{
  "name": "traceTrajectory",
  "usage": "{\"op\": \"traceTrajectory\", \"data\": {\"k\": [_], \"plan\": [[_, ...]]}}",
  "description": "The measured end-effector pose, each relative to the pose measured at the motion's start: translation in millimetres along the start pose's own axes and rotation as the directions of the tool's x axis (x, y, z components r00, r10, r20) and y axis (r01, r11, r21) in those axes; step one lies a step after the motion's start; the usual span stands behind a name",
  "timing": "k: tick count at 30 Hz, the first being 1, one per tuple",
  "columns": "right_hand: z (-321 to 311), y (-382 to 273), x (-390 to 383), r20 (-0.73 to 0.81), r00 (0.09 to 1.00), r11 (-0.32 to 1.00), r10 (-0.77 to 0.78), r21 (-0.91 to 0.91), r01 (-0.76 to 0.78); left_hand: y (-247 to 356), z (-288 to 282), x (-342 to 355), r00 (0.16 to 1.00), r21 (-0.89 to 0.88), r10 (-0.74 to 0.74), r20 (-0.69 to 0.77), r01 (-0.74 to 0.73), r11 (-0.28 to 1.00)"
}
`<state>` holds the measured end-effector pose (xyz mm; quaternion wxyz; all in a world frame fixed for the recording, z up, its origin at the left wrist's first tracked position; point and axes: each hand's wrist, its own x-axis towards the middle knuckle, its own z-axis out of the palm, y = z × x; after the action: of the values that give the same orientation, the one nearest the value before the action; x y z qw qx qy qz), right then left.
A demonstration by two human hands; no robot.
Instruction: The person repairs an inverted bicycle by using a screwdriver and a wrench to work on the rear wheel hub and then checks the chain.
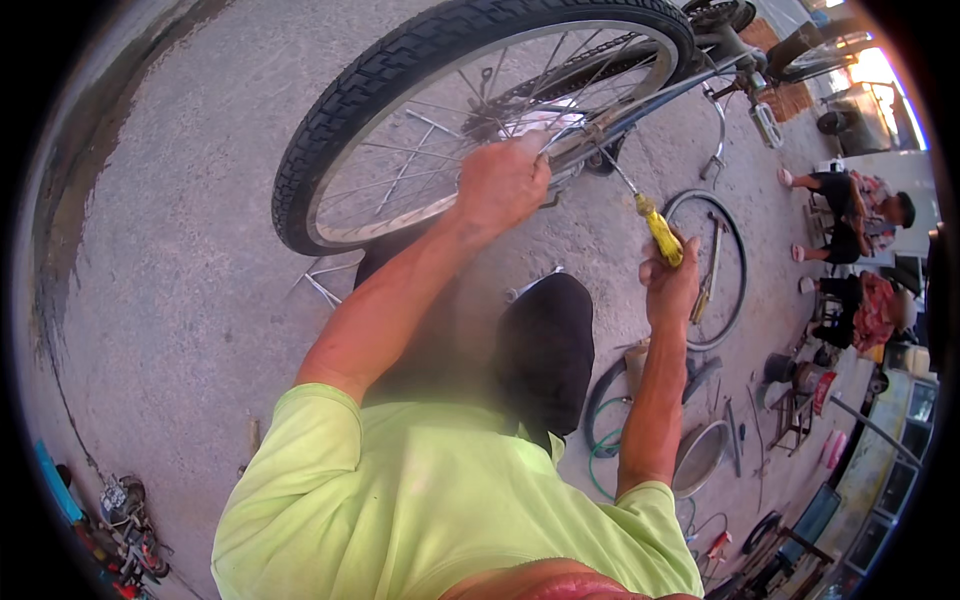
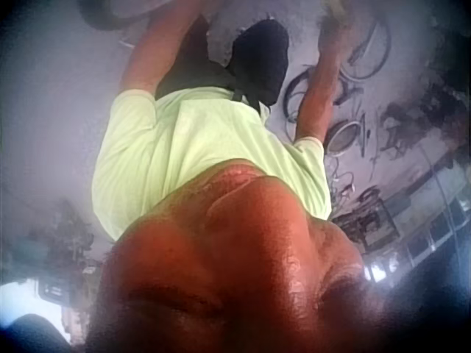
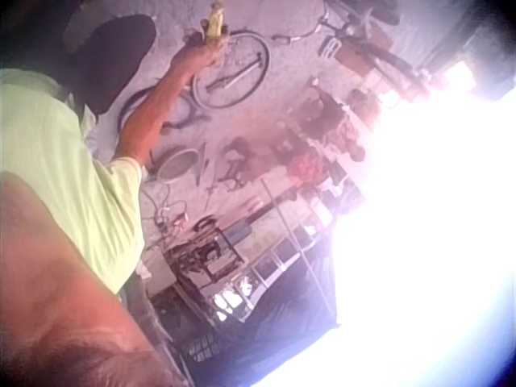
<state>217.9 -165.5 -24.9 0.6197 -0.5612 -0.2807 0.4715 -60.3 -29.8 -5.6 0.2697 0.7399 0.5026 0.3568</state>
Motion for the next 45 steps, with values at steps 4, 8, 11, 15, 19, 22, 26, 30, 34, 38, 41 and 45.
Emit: {"op": "traceTrajectory", "data": {"k": [4,8,11,15,19,22,26,30,34,38,41,45], "plan": [[-12,10,3,-0.015,0.996,0.996,-0.085,-0.04,0.084,1,0,0,1.0,0.006,0.001,0.004,-0.001,1.0],[12,12,-3,-0.071,0.957,0.958,-0.281,0.044,0.285,0,1,0,1.0,0.014,-0.003,0.005,0.003,1.0],[9,13,-2,-0.051,0.979,0.969,-0.196,0.143,0.202,1,0,1,1.0,0.011,-0.002,0.007,0.002,1.0],[8,15,-3,-0.074,0.993,0.979,-0.096,0.173,0.107,0,0,0,1.0,0.042,-0.015,0.028,0.014,0.999],[13,14,-1,-0.117,0.991,0.986,-0.07,0.142,0.087,-1,2,-2,1.0,0.047,0.007,-0.011,-0.007,0.999],[15,12,-1,-0.13,0.99,0.99,-0.063,0.12,0.078,-4,2,-9,0.999,0.025,-0.022,-0.032,0.023,0.999],[15,11,0,-0.139,0.989,0.991,-0.045,0.118,0.062,-9,-11,-50,0.998,-0.023,-0.057,-0.039,0.056,0.998],[12,13,2,-0.139,0.99,0.991,-0.031,0.125,0.049,-26,-21,-93,0.967,0.041,-0.124,0.221,0.117,0.992],[13,16,4,-0.155,0.988,0.987,-0.006,0.159,0.031,-37,-15,-86,0.982,-0.03,-0.021,0.19,0.027,0.999],[14,20,6,-0.16,0.987,0.983,0.019,0.182,0.011,32,-8,-10,0.947,-0.427,-0.267,0.178,0.319,0.846],[16,20,7,-0.152,0.988,0.983,0.027,0.184,0.002,46,7,29,0.914,-0.403,-0.331,0.233,0.401,0.823],[14,23,8,-0.161,0.986,0.982,0.042,0.188,-0.011,63,25,42,0.785,-0.507,-0.529,0.323,0.616,0.603]]}}
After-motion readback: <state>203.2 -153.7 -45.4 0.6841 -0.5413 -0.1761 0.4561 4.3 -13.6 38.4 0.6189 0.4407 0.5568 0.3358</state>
